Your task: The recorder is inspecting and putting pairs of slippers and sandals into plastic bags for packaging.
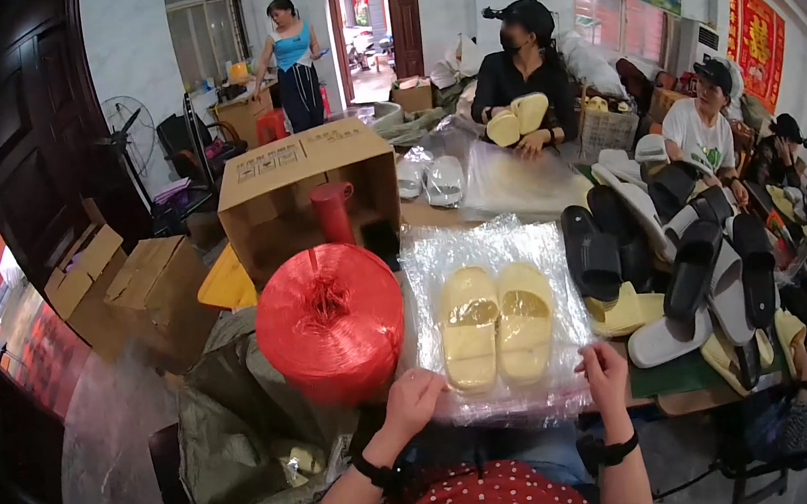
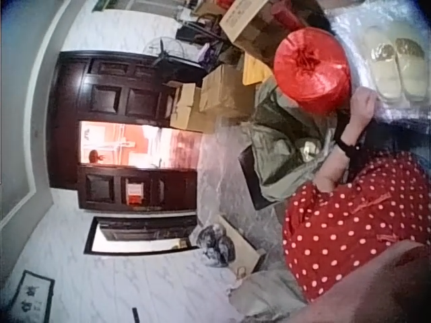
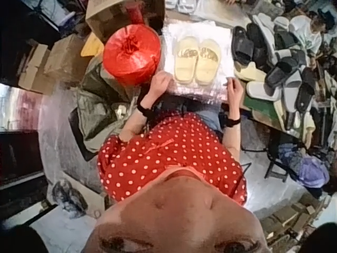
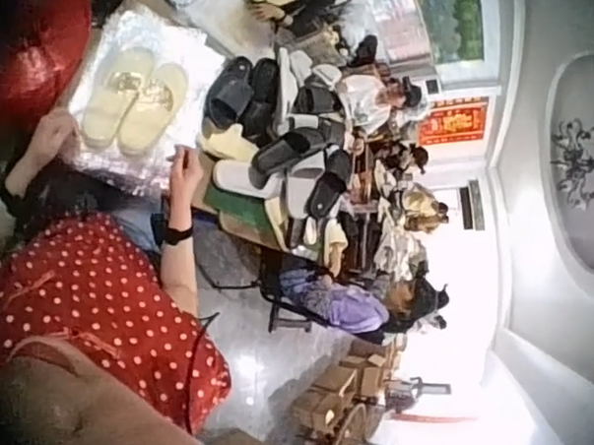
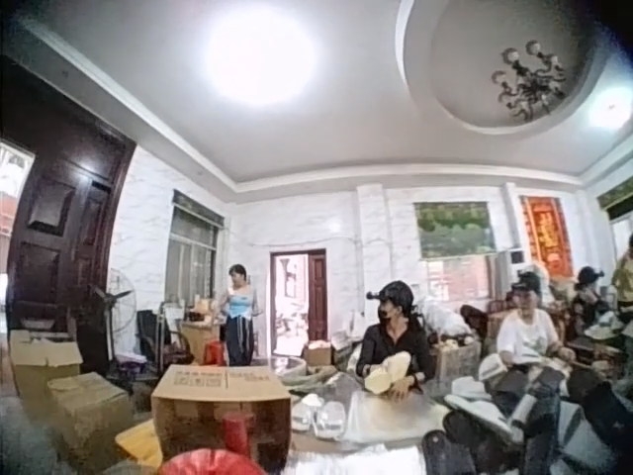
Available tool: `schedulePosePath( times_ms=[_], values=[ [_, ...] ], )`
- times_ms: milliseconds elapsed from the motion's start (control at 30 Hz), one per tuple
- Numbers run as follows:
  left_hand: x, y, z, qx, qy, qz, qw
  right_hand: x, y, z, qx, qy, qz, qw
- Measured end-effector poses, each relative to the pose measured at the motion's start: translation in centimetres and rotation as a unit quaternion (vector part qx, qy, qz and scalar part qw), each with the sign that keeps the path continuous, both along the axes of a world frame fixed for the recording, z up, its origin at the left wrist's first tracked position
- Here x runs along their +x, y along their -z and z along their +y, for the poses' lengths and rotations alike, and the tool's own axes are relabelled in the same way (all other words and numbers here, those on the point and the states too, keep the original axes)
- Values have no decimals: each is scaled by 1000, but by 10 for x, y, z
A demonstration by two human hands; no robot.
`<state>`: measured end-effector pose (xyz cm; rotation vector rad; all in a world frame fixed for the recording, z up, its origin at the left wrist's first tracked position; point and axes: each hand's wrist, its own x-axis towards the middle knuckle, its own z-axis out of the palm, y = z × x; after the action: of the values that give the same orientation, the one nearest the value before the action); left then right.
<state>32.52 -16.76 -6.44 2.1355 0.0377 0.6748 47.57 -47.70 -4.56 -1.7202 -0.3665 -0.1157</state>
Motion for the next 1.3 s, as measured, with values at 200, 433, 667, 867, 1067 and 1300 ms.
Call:
schedulePosePath(
  times_ms=[200, 433, 667, 867, 1067, 1300],
  values=[
    [35, -18, -1, -103, -124, 115, 980, 25, -13, 28, -57, 84, -16, 995],
    [54, 2, -6, -57, -150, 160, 974, 19, -4, 41, -314, 261, -269, 872],
    [54, -2, -14, -57, -169, 146, 973, -31, -38, 91, -250, -138, -382, 879],
    [47, 3, -11, -59, -157, 157, 973, -14, 18, 90, -400, -39, -237, 885],
    [47, -3, -17, -43, -190, 167, 967, -3, 36, 74, -348, -29, -235, 907],
    [56, -13, -14, -3, -188, 174, 967, 0, 42, 75, -330, -29, -215, 919]
  ],
)
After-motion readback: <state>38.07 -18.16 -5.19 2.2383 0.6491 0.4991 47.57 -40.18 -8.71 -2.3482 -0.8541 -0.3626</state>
